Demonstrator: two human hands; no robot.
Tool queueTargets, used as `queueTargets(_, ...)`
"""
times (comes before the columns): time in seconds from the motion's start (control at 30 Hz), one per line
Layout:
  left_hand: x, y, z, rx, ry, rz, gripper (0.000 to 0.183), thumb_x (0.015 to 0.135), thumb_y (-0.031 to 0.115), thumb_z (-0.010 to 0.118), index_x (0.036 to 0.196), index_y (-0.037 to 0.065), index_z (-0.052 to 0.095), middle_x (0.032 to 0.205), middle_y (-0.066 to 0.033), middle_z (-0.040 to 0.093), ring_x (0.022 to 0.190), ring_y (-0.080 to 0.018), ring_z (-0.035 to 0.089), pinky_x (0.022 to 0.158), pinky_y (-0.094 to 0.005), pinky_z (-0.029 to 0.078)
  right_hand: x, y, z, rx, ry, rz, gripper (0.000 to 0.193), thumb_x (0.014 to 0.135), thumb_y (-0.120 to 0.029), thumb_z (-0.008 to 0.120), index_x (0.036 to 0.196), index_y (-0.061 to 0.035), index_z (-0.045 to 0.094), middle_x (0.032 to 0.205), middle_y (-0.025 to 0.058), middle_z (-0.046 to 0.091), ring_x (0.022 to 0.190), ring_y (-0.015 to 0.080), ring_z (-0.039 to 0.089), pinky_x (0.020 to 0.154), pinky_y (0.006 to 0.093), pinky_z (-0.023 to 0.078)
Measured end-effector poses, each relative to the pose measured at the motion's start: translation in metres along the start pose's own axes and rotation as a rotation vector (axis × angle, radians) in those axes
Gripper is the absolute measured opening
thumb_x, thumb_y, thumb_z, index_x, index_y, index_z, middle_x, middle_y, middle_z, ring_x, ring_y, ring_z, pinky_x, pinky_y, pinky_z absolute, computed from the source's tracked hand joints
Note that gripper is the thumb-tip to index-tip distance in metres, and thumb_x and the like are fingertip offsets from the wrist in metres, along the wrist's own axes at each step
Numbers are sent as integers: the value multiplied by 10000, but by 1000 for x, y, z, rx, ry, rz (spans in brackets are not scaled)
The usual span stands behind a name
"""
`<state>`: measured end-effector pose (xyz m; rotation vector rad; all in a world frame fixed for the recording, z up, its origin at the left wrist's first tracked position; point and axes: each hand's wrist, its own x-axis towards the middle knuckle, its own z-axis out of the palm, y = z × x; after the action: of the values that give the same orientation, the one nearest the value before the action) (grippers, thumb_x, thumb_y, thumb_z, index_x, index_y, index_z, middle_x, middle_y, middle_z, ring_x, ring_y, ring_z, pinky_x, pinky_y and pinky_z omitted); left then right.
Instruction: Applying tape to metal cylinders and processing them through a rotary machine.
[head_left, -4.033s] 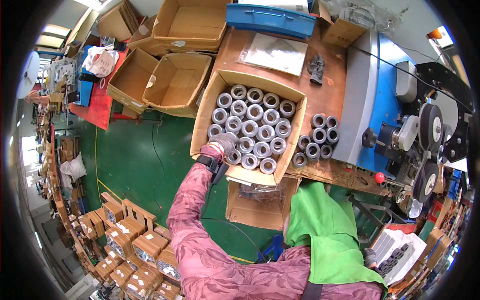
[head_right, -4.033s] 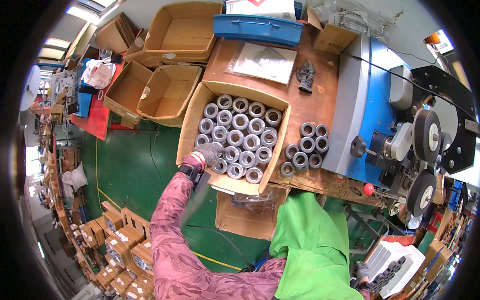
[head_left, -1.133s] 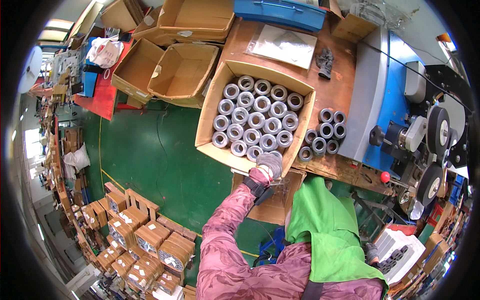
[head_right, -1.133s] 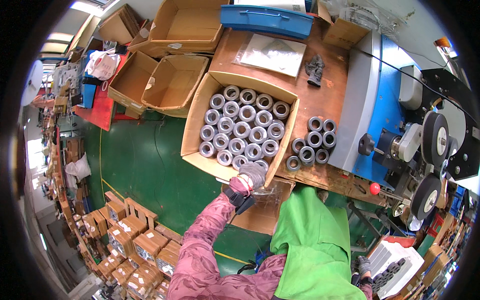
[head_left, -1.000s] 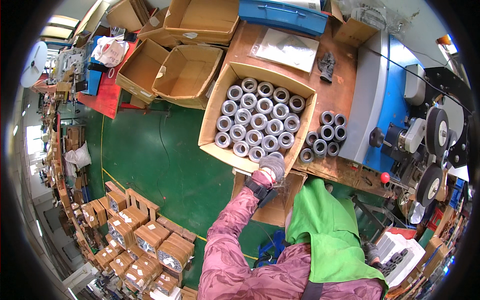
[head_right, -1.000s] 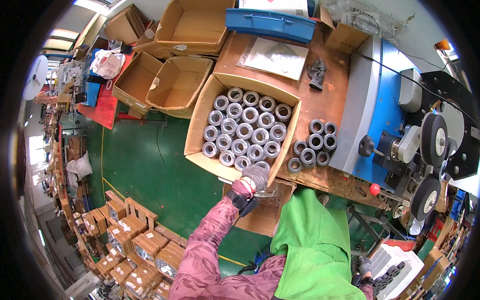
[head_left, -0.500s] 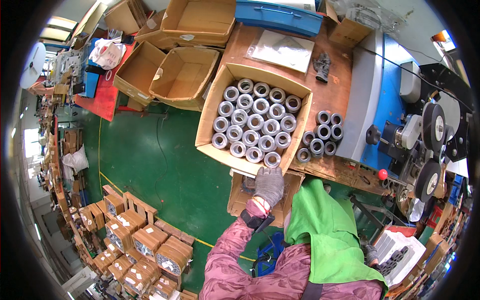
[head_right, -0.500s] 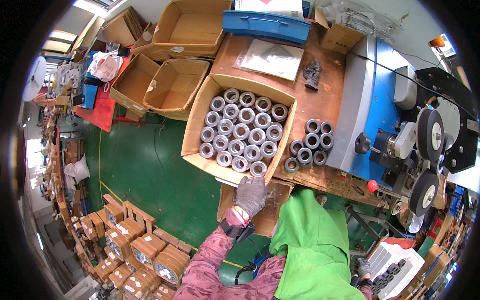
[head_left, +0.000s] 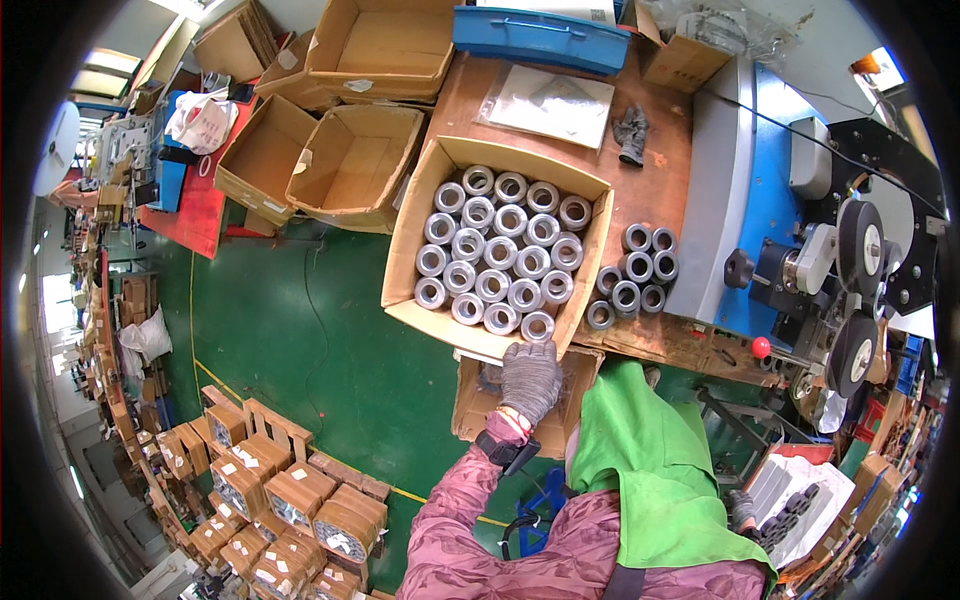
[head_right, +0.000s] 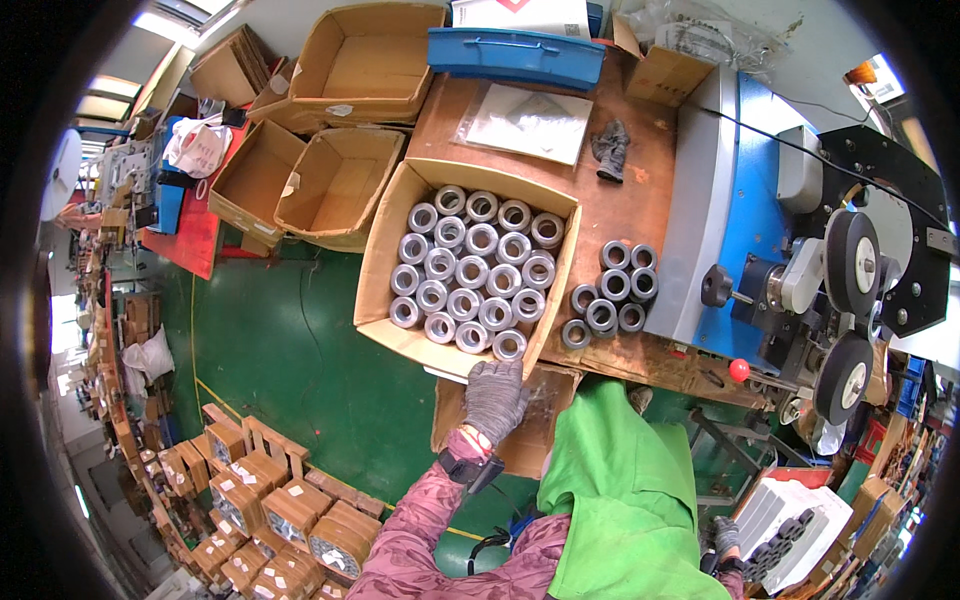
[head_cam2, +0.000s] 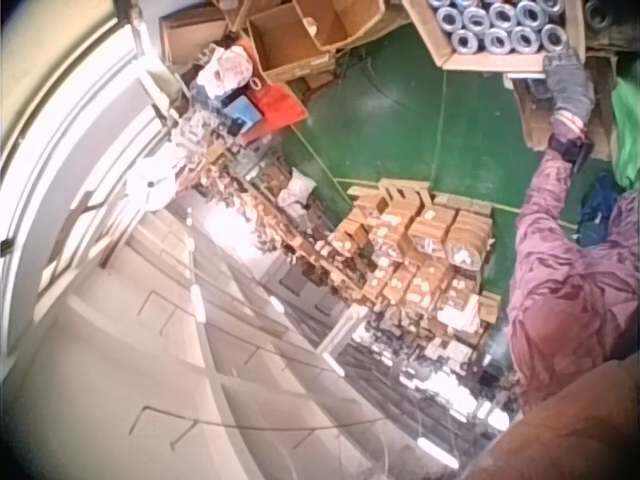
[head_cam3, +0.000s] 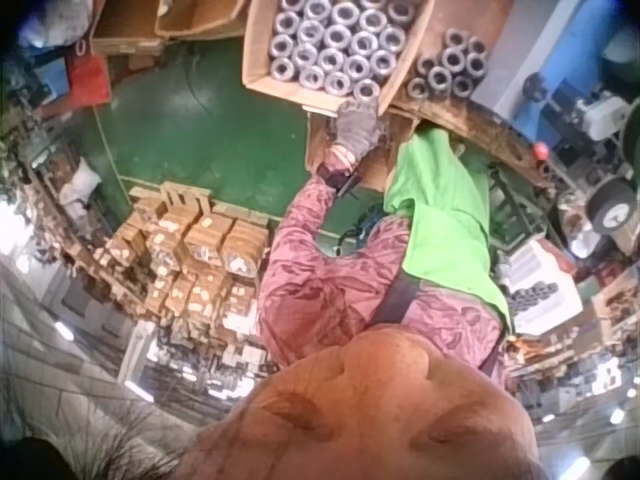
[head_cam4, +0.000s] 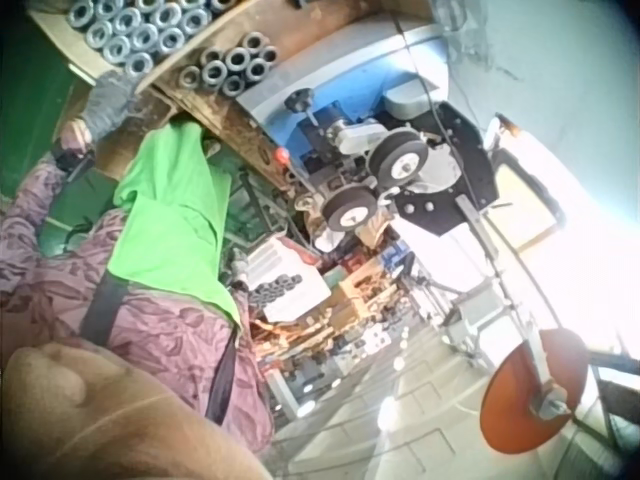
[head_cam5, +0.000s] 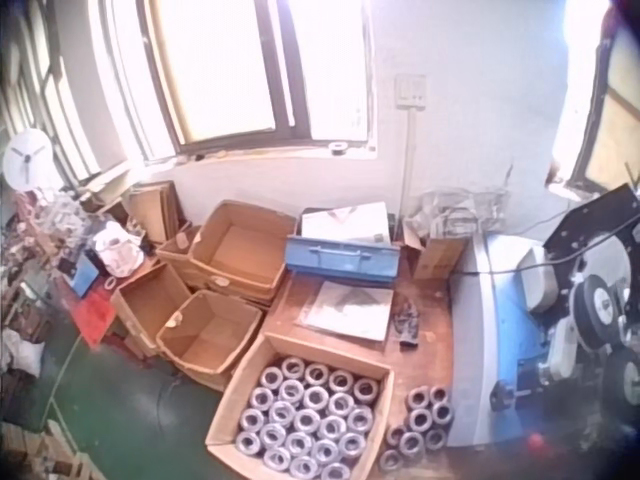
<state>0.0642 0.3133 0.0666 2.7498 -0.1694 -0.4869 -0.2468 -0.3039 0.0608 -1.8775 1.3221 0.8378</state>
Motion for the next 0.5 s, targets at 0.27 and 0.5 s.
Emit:
queueTargets(0.27,2,2,0,16,21,-12,420,720,302,608,1042,45,524,896,-102,578,877,-249,544,856,-433,347,-23,-30,9,-224,-15,-294,190,833,-202,541,853,-28,613,726,60,611,604,161,564,554,297,469)
queueTargets(0.5,6,4,-3,26,-39,-56,380,716,318,608,998,73,547,906,-82,589,919,-228,542,856,-442,341,-29,-67,14,-199,-13,-89,222,850,-245,491,920,-66,602,902,95,613,796,219,561,701,347,446)
